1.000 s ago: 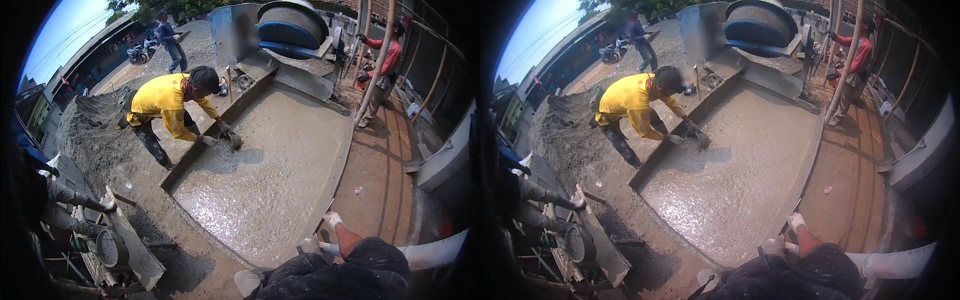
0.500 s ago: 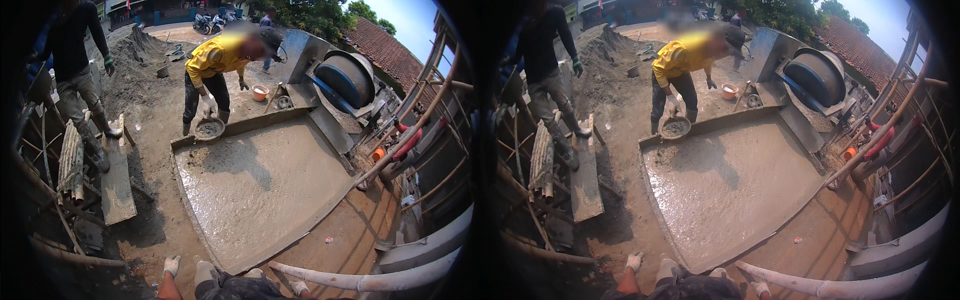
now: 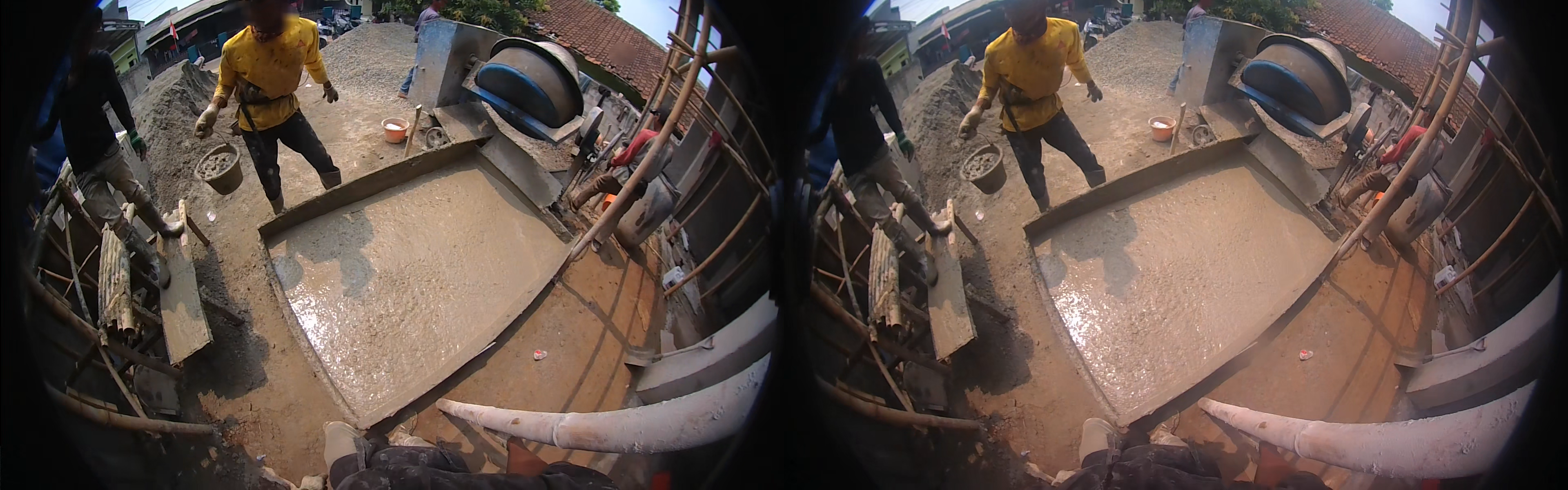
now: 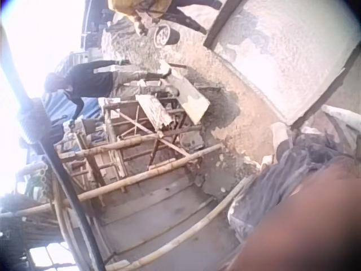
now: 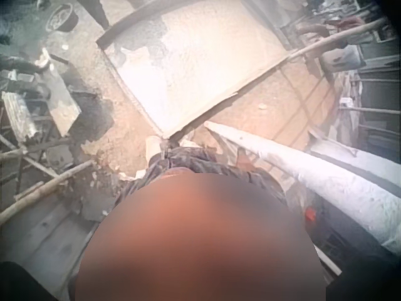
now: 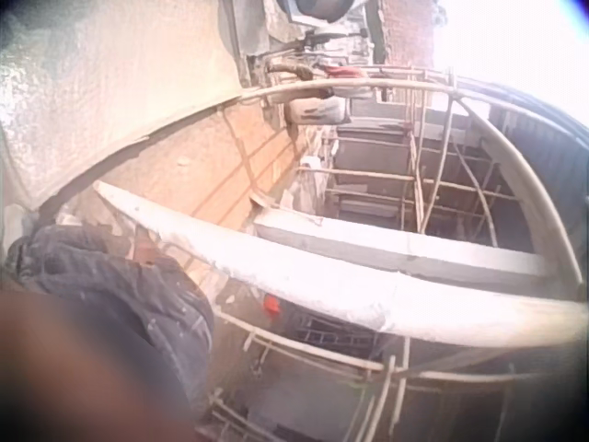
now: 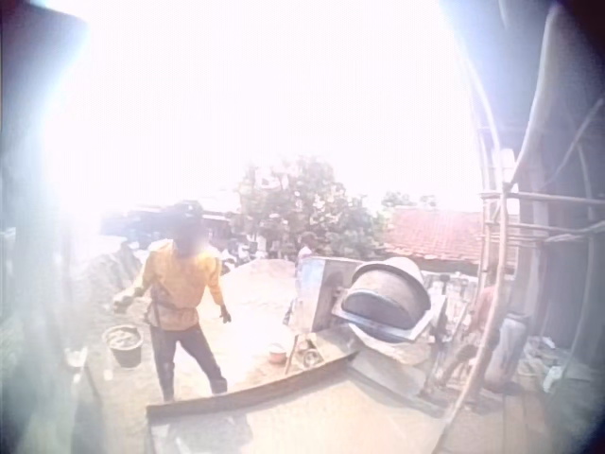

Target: The person scoops wet concrete from a rectangular form using a bucket and spreads it with a trowel. The person repeatedly levels the surface, working alongside another worker who also smooths the slab.

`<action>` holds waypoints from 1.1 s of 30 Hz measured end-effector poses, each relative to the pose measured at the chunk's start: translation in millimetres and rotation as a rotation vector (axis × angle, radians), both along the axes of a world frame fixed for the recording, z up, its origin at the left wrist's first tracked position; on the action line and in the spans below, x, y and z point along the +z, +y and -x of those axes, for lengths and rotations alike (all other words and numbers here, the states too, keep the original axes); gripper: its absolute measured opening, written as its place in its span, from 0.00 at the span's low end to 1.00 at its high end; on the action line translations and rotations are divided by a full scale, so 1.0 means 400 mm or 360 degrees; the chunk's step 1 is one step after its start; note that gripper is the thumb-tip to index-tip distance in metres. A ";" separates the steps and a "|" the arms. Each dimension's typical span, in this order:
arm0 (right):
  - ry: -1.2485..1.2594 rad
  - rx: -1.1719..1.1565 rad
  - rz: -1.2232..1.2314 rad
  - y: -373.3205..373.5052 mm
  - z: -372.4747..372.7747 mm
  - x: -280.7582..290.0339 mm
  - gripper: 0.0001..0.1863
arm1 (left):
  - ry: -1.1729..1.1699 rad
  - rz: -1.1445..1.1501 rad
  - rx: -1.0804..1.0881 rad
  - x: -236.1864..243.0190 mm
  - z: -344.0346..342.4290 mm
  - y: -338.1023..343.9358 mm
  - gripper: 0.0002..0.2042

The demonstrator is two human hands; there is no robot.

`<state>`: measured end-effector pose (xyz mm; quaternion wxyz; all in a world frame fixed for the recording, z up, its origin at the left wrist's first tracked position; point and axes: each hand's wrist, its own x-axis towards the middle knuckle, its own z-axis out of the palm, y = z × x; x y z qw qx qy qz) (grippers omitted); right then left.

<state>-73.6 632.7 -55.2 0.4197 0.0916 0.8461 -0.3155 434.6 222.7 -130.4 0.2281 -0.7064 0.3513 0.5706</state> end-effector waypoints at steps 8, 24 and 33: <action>0.0822 -0.0144 0.0420 0.203 0.121 0.470 0.40 | 0.0415 0.0414 -0.0332 0.080 0.200 -0.169 0.22; 0.1992 -0.0102 0.1893 -0.121 0.052 1.229 0.38 | 0.0525 0.0520 0.0167 0.026 -0.306 0.046 0.20; 0.2010 -0.0213 0.1777 -0.166 0.059 1.233 0.28 | 0.0215 0.0372 -0.1607 0.074 -0.805 0.126 0.14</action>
